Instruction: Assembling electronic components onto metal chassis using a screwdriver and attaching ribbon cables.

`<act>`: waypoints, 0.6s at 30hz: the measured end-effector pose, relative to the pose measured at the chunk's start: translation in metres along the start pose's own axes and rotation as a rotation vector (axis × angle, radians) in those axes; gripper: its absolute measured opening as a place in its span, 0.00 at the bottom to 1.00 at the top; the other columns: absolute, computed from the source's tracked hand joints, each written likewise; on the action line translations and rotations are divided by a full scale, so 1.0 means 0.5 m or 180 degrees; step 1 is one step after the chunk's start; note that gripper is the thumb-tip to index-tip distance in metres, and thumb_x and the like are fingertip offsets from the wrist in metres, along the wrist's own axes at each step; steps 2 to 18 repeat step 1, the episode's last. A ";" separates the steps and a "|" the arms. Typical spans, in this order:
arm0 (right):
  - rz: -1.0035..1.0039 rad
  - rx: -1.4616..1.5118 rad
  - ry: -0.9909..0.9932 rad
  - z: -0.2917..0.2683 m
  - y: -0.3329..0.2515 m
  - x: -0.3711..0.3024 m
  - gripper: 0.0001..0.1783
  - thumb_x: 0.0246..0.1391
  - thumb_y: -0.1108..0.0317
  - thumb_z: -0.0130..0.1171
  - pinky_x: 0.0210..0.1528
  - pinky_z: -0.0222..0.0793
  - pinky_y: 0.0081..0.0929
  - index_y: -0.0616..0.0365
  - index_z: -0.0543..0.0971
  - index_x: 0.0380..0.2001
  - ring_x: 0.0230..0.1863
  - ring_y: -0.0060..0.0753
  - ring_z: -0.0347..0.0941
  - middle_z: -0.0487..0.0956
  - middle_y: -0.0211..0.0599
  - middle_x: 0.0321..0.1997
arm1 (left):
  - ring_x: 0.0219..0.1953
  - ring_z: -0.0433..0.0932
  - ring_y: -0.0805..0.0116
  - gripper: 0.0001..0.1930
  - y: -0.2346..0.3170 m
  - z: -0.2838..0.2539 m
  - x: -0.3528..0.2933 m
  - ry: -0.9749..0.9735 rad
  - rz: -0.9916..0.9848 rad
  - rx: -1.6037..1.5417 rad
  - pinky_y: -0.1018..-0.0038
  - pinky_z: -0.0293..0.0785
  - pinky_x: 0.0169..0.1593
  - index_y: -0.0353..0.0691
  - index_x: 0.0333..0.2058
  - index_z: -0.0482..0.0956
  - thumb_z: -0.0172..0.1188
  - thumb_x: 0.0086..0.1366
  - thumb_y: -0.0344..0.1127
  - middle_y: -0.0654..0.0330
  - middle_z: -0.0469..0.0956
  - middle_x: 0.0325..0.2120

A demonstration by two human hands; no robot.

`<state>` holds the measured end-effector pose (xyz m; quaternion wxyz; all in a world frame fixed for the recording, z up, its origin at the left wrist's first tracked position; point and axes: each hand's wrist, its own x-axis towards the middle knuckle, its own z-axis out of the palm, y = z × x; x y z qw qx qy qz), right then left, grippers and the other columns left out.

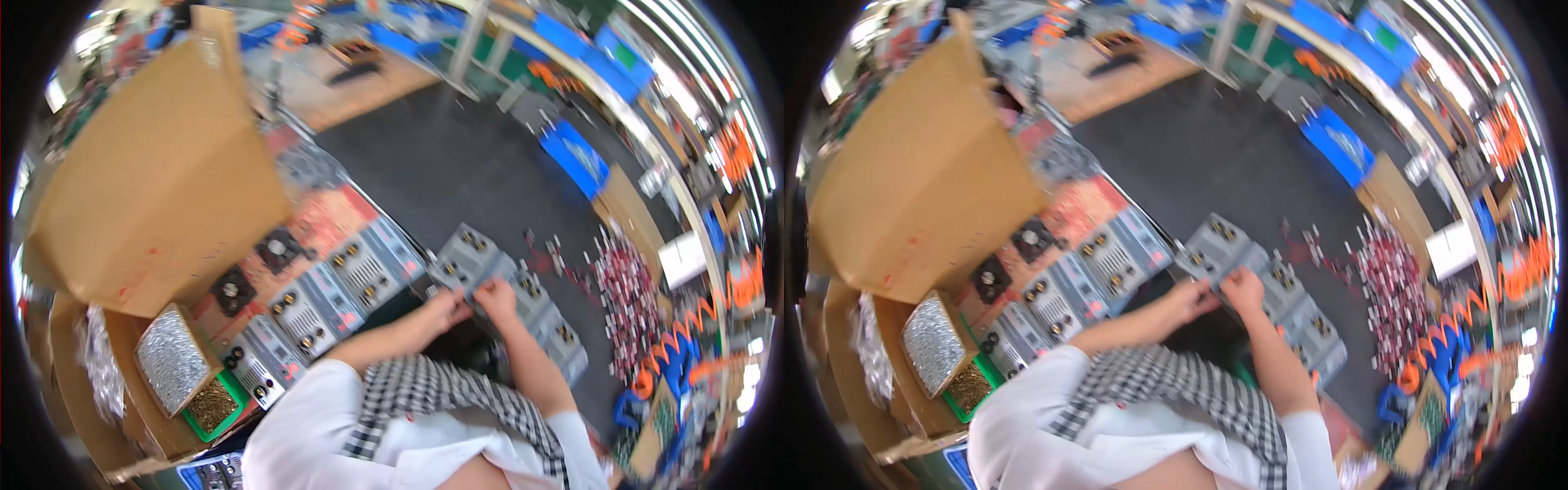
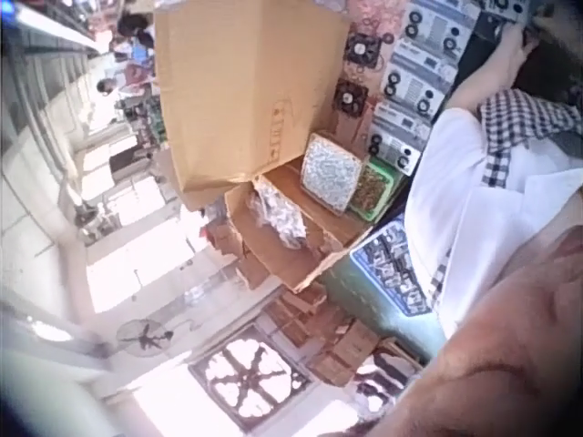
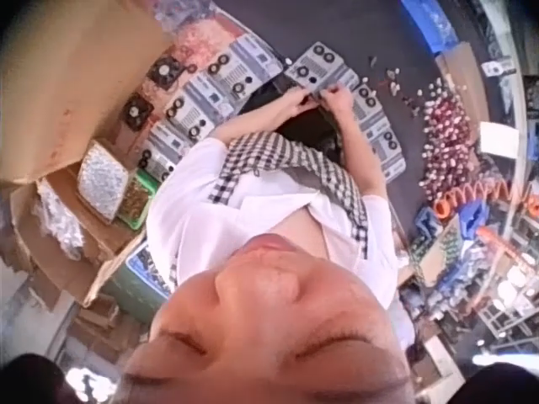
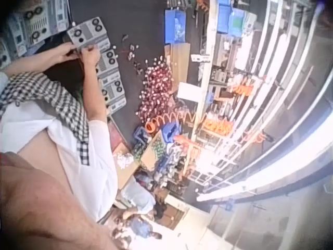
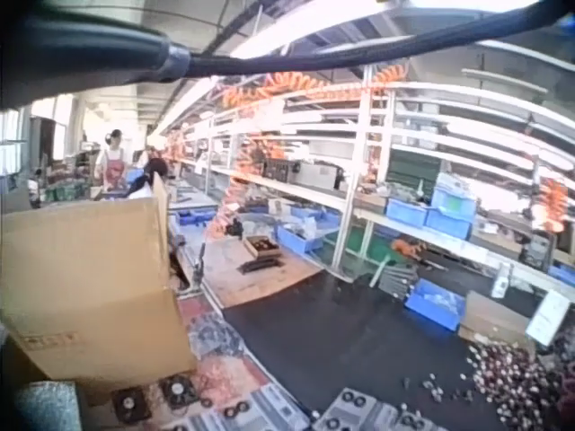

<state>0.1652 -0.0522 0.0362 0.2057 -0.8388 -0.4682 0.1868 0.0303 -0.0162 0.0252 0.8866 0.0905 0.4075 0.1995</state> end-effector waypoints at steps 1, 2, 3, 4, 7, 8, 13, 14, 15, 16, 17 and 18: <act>-0.0217 0.0167 -0.0367 0.015 -0.014 0.017 0.14 0.30 0.58 0.54 0.31 0.66 0.37 0.58 0.73 0.20 0.28 0.46 0.72 0.75 0.44 0.21 | 0.37 0.69 0.64 0.12 0.011 -0.034 0.016 -0.0152 0.0064 -0.0141 0.62 0.70 0.39 0.45 0.38 0.68 0.54 0.54 0.36 0.60 0.69 0.33; -0.0217 0.0167 -0.0367 0.015 -0.014 0.017 0.14 0.30 0.58 0.54 0.31 0.66 0.37 0.58 0.73 0.20 0.28 0.46 0.72 0.75 0.44 0.21 | 0.37 0.69 0.64 0.12 0.011 -0.034 0.016 -0.0152 0.0064 -0.0141 0.62 0.70 0.39 0.45 0.38 0.68 0.54 0.54 0.36 0.60 0.69 0.33; -0.0217 0.0167 -0.0367 0.015 -0.014 0.017 0.14 0.30 0.58 0.54 0.31 0.66 0.37 0.58 0.73 0.20 0.28 0.46 0.72 0.75 0.44 0.21 | 0.37 0.69 0.64 0.12 0.011 -0.034 0.016 -0.0152 0.0064 -0.0141 0.62 0.70 0.39 0.45 0.38 0.68 0.54 0.54 0.36 0.60 0.69 0.33; -0.0217 0.0167 -0.0367 0.015 -0.014 0.017 0.14 0.30 0.58 0.54 0.31 0.66 0.37 0.58 0.73 0.20 0.28 0.46 0.72 0.75 0.44 0.21 | 0.37 0.69 0.64 0.12 0.011 -0.034 0.016 -0.0152 0.0064 -0.0141 0.62 0.70 0.39 0.45 0.38 0.68 0.54 0.54 0.36 0.60 0.69 0.33; -0.0217 0.0167 -0.0367 0.015 -0.014 0.017 0.14 0.30 0.58 0.54 0.31 0.66 0.37 0.58 0.73 0.20 0.28 0.46 0.72 0.75 0.44 0.21 | 0.37 0.69 0.64 0.12 0.011 -0.034 0.016 -0.0152 0.0064 -0.0141 0.62 0.70 0.39 0.45 0.38 0.68 0.54 0.54 0.36 0.60 0.69 0.33; -0.0217 0.0167 -0.0367 0.015 -0.014 0.017 0.14 0.30 0.58 0.54 0.31 0.66 0.37 0.58 0.73 0.20 0.28 0.46 0.72 0.75 0.44 0.21 | 0.37 0.69 0.64 0.12 0.011 -0.034 0.016 -0.0152 0.0064 -0.0141 0.62 0.70 0.39 0.45 0.38 0.68 0.54 0.54 0.36 0.60 0.69 0.33; -0.0217 0.0167 -0.0367 0.015 -0.014 0.017 0.14 0.30 0.58 0.54 0.31 0.66 0.37 0.58 0.73 0.20 0.28 0.46 0.72 0.75 0.44 0.21 | 0.37 0.69 0.64 0.12 0.011 -0.034 0.016 -0.0152 0.0064 -0.0141 0.62 0.70 0.39 0.45 0.38 0.68 0.54 0.54 0.36 0.60 0.69 0.33; -0.0217 0.0167 -0.0367 0.015 -0.014 0.017 0.14 0.30 0.58 0.54 0.31 0.66 0.37 0.58 0.73 0.20 0.28 0.46 0.72 0.75 0.44 0.21 | 0.37 0.69 0.64 0.12 0.011 -0.034 0.016 -0.0152 0.0064 -0.0141 0.62 0.70 0.39 0.45 0.38 0.68 0.54 0.54 0.36 0.60 0.69 0.33; -0.0217 0.0167 -0.0367 0.015 -0.014 0.017 0.14 0.30 0.58 0.54 0.31 0.66 0.37 0.58 0.73 0.20 0.28 0.46 0.72 0.75 0.44 0.21 | 0.37 0.69 0.64 0.12 0.011 -0.034 0.016 -0.0152 0.0064 -0.0141 0.62 0.70 0.39 0.45 0.38 0.68 0.54 0.54 0.36 0.60 0.69 0.33; -0.0217 0.0167 -0.0367 0.015 -0.014 0.017 0.14 0.30 0.58 0.54 0.31 0.66 0.37 0.58 0.73 0.20 0.28 0.46 0.72 0.75 0.44 0.21 | 0.37 0.69 0.64 0.12 0.011 -0.034 0.016 -0.0152 0.0064 -0.0141 0.62 0.70 0.39 0.45 0.38 0.68 0.54 0.54 0.36 0.60 0.69 0.33; -0.0217 0.0167 -0.0367 0.015 -0.014 0.017 0.14 0.30 0.58 0.54 0.31 0.66 0.37 0.58 0.73 0.20 0.28 0.46 0.72 0.75 0.44 0.21 | 0.37 0.69 0.64 0.12 0.011 -0.034 0.016 -0.0152 0.0064 -0.0141 0.62 0.70 0.39 0.45 0.38 0.68 0.54 0.54 0.36 0.60 0.69 0.33; -0.0217 0.0167 -0.0367 0.015 -0.014 0.017 0.14 0.30 0.58 0.54 0.31 0.66 0.37 0.58 0.73 0.20 0.28 0.46 0.72 0.75 0.44 0.21 | 0.37 0.69 0.64 0.12 0.011 -0.034 0.016 -0.0152 0.0064 -0.0141 0.62 0.70 0.39 0.45 0.38 0.68 0.54 0.54 0.36 0.60 0.69 0.33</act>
